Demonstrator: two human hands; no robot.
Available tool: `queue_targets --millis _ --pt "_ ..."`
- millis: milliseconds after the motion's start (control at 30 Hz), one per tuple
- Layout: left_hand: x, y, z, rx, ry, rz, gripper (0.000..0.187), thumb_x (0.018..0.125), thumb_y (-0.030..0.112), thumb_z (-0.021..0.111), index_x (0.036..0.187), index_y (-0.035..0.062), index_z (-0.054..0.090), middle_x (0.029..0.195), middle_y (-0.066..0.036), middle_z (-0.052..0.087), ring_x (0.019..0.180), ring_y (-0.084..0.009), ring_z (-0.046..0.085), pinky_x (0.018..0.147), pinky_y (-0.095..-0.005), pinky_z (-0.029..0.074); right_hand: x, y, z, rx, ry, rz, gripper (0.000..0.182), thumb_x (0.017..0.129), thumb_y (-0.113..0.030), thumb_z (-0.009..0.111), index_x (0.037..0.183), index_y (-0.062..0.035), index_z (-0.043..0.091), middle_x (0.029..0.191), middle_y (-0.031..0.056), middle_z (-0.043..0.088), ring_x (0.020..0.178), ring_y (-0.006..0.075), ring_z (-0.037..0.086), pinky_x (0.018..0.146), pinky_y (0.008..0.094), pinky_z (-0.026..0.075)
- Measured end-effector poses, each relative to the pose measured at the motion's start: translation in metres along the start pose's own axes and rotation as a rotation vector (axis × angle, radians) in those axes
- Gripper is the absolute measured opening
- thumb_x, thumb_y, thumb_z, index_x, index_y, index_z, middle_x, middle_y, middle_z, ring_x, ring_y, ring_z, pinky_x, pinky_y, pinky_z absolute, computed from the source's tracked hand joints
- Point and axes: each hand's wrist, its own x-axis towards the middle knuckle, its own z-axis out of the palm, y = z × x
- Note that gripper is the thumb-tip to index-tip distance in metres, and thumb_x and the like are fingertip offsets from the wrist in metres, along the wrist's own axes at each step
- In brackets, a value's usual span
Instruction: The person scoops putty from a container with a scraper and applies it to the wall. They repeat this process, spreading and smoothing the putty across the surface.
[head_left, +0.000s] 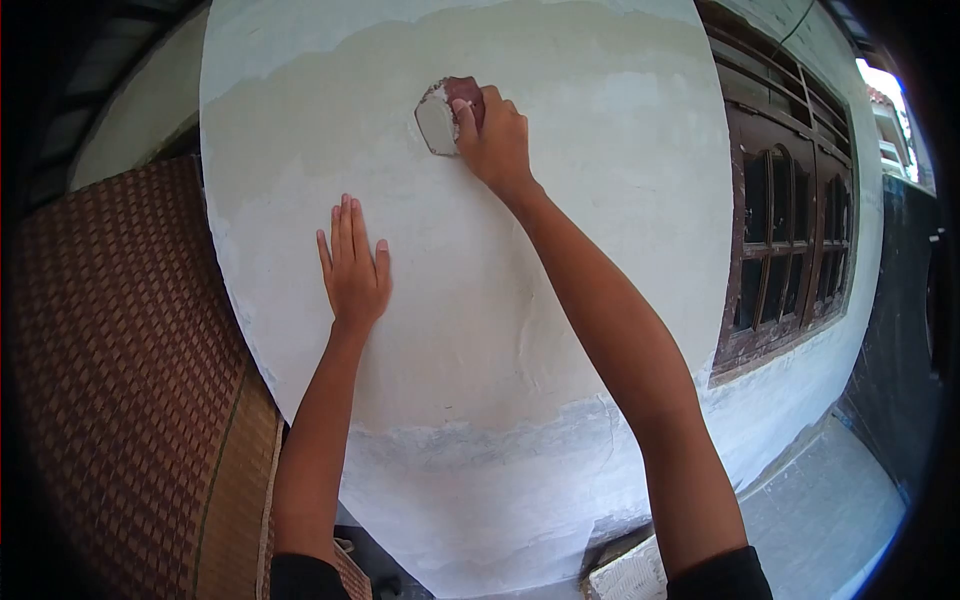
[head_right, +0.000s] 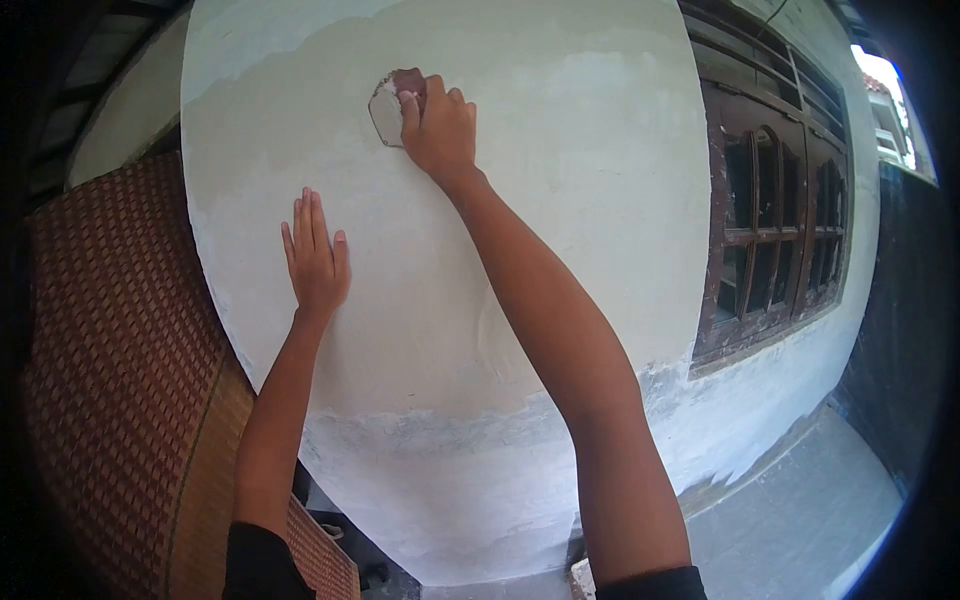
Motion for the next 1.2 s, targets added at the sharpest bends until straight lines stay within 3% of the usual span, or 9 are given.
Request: queue_targets --millis 100,200,267,467,633,700,733,1067,1200 --pt "-0.002 -0.003 -0.002 -0.003 -0.009 0.013 0.060 0.097 0.018 0.043 0.151 0.0030 0.024 0.156 -0.012 0.028 0.146 -0.0264 0.024 0.118 -0.0492 0.012 0.005 0.030 -0.010 -0.206 0.126 0.043 0.033 0.092 -0.032 0.055 0.108 -0.0032 0.054 0.089 0.0230 0.062 0.086 0.0382 0.058 0.081 0.0491 0.041" --pt "-0.006 -0.002 -0.002 -0.018 -0.031 -0.010 0.058 0.098 0.019 0.041 0.152 0.0033 0.023 0.157 -0.012 0.027 0.146 -0.0267 0.022 0.118 -0.0495 0.011 0.008 0.068 -0.054 -0.104 0.321 0.187 0.030 0.091 -0.030 0.056 0.099 -0.0013 0.058 0.084 0.0237 0.064 0.082 0.0436 0.062 0.076 0.0530 0.044" --pt "-0.007 -0.001 0.000 -0.007 -0.046 -0.026 0.058 0.099 0.020 0.040 0.152 0.0037 0.022 0.157 -0.012 0.025 0.146 -0.0266 0.021 0.118 -0.0497 0.011 -0.001 0.067 -0.091 0.006 0.351 0.384 0.028 0.091 -0.026 0.058 0.102 -0.0004 0.060 0.089 0.0230 0.068 0.087 0.0421 0.065 0.080 0.0465 0.049" --pt "-0.011 0.019 0.002 -0.031 -0.097 -0.136 0.059 0.100 0.021 0.038 0.153 0.0047 0.018 0.159 -0.012 0.020 0.147 -0.0280 0.018 0.118 -0.0503 0.010 -0.034 0.099 -0.130 0.377 0.396 0.595 0.031 0.097 -0.029 0.055 0.106 0.0001 0.058 0.098 0.0107 0.065 0.090 0.0184 0.060 0.081 0.0332 0.048" --pt "-0.021 0.049 0.000 -0.211 -0.095 -0.226 0.058 0.099 0.023 0.041 0.151 0.0038 0.023 0.158 -0.013 0.022 0.146 -0.0298 0.020 0.118 -0.0501 0.012 -0.076 0.119 -0.138 0.405 0.291 0.670 0.030 0.097 -0.030 0.056 0.105 -0.0006 0.057 0.094 0.0062 0.061 0.086 0.0150 0.056 0.079 0.0304 0.046" --pt "-0.028 0.061 0.000 -0.295 -0.123 -0.199 0.056 0.099 0.024 0.044 0.149 0.0034 0.027 0.157 -0.014 0.025 0.145 -0.0306 0.023 0.118 -0.0495 0.015 -0.097 0.121 -0.142 0.503 0.252 0.800 0.029 0.097 -0.030 0.056 0.104 -0.0016 0.057 0.092 0.0048 0.061 0.081 0.0132 0.056 0.073 0.0291 0.047" --pt "-0.032 0.070 -0.001 -0.295 -0.133 -0.199 0.056 0.099 0.024 0.044 0.149 0.0034 0.027 0.157 -0.014 0.025 0.145 -0.0306 0.023 0.118 -0.0495 0.015 -0.107 0.106 -0.152 0.549 0.208 0.877 0.024 0.098 -0.031 0.057 0.103 -0.0071 0.054 0.087 0.0014 0.056 0.070 0.0102 0.050 0.059 0.0285 0.044" --pt "-0.094 0.150 -0.016 -0.709 -0.340 -0.145 0.048 0.101 0.021 0.043 0.145 0.0052 0.035 0.148 -0.015 0.037 0.138 -0.0303 0.033 0.113 -0.0419 0.030 -0.206 0.104 -0.232 0.640 0.089 0.986 0.026 0.097 -0.025 0.058 0.114 -0.0061 0.052 0.098 0.0038 0.061 0.081 0.0119 0.060 0.061 0.0304 0.052" --pt "-0.138 0.178 -0.032 -0.801 -0.485 -0.177 0.047 0.101 0.022 0.043 0.145 0.0055 0.036 0.149 -0.012 0.036 0.139 -0.0287 0.032 0.114 -0.0409 0.029 -0.258 0.093 -0.269 0.616 0.046 1.078 0.030 0.097 -0.027 0.059 0.118 -0.0082 0.050 0.104 0.0039 0.060 0.085 0.0126 0.061 0.064 0.0308 0.053"
